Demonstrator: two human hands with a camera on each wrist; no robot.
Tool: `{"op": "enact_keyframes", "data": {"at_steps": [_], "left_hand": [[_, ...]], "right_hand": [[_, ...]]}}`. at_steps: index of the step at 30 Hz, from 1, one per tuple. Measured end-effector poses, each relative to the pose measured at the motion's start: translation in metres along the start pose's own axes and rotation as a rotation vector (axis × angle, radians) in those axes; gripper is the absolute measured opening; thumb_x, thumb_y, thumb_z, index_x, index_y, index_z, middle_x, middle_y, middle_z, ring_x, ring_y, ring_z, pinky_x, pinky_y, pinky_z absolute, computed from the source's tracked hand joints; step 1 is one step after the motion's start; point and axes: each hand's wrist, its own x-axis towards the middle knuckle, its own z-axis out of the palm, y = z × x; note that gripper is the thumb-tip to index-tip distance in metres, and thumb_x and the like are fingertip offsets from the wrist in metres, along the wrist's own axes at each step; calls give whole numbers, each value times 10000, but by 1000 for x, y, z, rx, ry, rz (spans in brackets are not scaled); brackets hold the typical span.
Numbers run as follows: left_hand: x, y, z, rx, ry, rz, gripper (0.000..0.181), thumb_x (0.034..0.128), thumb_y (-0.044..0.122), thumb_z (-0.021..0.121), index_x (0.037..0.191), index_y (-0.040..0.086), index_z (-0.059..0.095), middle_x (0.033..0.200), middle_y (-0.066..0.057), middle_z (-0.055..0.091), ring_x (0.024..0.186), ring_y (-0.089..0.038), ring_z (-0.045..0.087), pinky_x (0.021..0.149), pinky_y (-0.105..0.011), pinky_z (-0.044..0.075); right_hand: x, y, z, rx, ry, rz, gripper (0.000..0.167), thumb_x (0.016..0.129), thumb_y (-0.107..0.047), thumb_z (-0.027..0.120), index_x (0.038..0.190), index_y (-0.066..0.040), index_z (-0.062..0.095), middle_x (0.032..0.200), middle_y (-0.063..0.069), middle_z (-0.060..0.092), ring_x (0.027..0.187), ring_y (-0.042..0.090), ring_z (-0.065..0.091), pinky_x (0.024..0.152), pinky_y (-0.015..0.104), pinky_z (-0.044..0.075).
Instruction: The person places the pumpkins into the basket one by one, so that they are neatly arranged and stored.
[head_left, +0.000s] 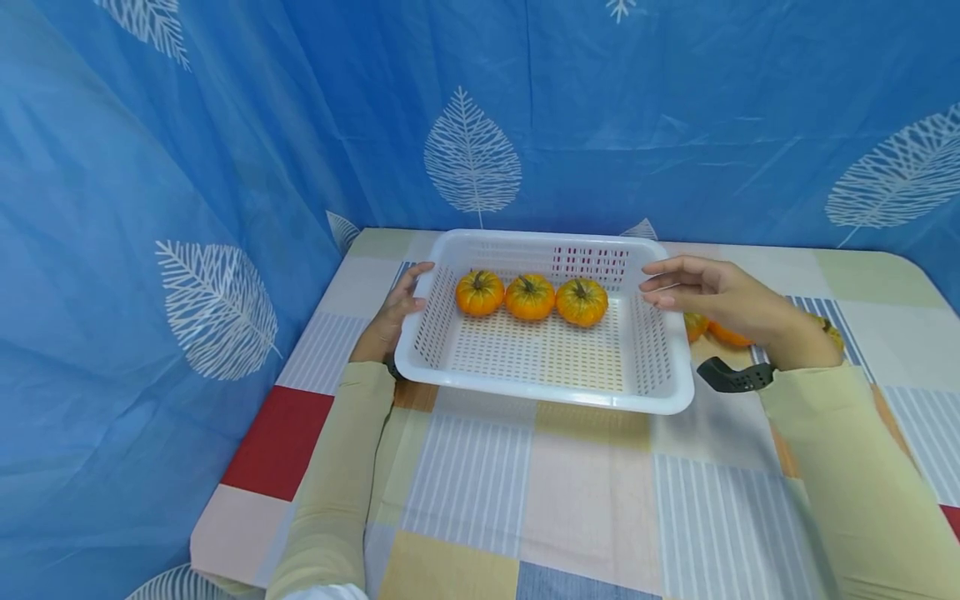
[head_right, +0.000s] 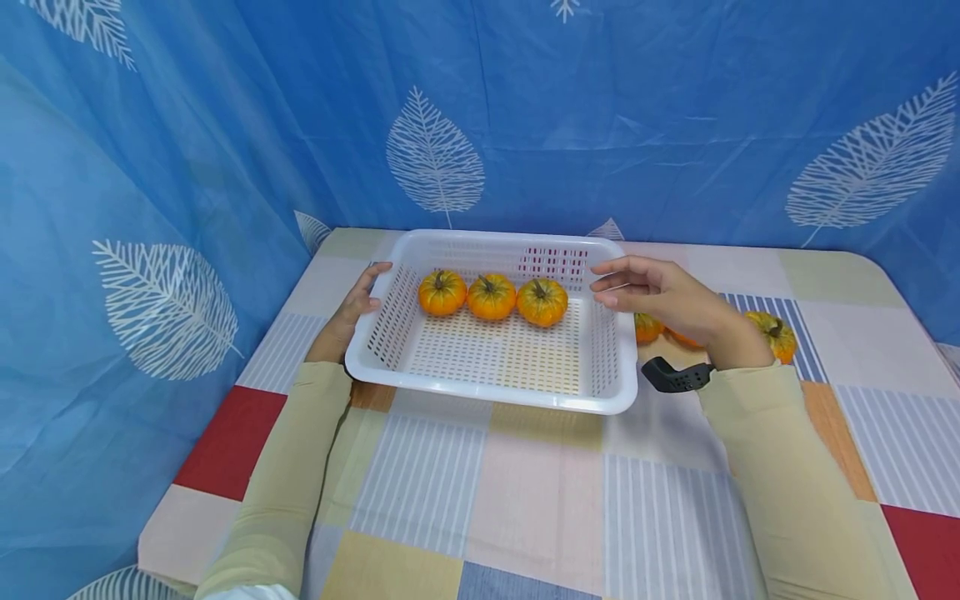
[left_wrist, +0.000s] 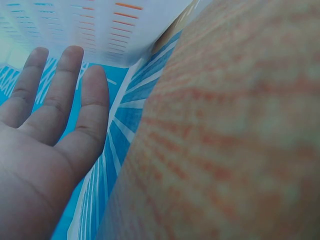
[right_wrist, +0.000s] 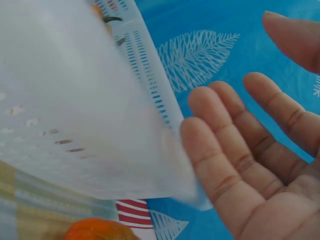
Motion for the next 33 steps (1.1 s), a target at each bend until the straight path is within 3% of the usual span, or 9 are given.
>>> {"op": "enact_keyframes", "data": {"at_steps": [4,7,10,13,16,22,26,33], "left_hand": [[1,-1,-2,-2,-14,11,547,924,170,528,1421,384,454,1654,-120,287,1300,-316,457,932,-391,587],[1,-2,-3,6,-19,11,551,926,184,532,1431,381,437,1662,-121,278,1295,-315,461,930,-389,591],[0,-2,-4,8,-24,12,558,929,192,545,1443,375,426,1663,-133,275,1289,-315,466,926,-391,594],[1,-3,-5,3,-25,15,558,929,192,557,1441,371,430,1661,-139,275,1287,-317,466,924,-392,593],[2,-3,-5,4,-18,13,555,921,194,566,1431,373,441,1656,-140,283,1285,-321,464,925,-387,592],[2,-3,-5,33,-5,9,570,914,202,562,1444,371,436,1673,-177,266,1298,-340,456,932,-398,583],[2,-3,-5,40,-1,3,579,909,199,546,1449,375,431,1695,-195,237,1307,-358,446,934,-406,578],[2,-2,-4,23,-8,2,565,911,222,589,1432,382,439,1705,-195,221,1299,-354,450,928,-404,579]], "right_hand": [[-7,9,1,63,19,-106,366,1060,17,616,1396,-124,648,1240,-81,741,1115,49,709,924,179,559],[-12,14,4,86,53,-124,397,1048,40,625,1338,-226,680,1222,-101,742,1099,48,712,911,174,564],[-19,16,7,93,85,-137,381,1037,39,646,1346,-182,681,1221,-108,741,1099,53,707,905,170,565],[-26,20,12,161,93,-185,393,1018,91,639,1369,-84,667,1247,-73,743,1123,83,707,907,184,572],[-32,24,16,207,110,-234,422,999,137,630,1373,-55,665,1277,-49,738,1147,85,704,905,192,577],[-40,30,25,81,206,-293,456,950,174,672,1365,-15,660,1287,-106,716,1165,19,688,927,147,545],[-44,32,29,77,220,-350,468,919,222,668,1353,50,650,1290,-78,720,1173,25,682,965,137,521],[-50,35,33,55,247,-389,523,907,238,664,1332,-65,703,1323,-7,697,1188,38,663,1004,120,487]]}}
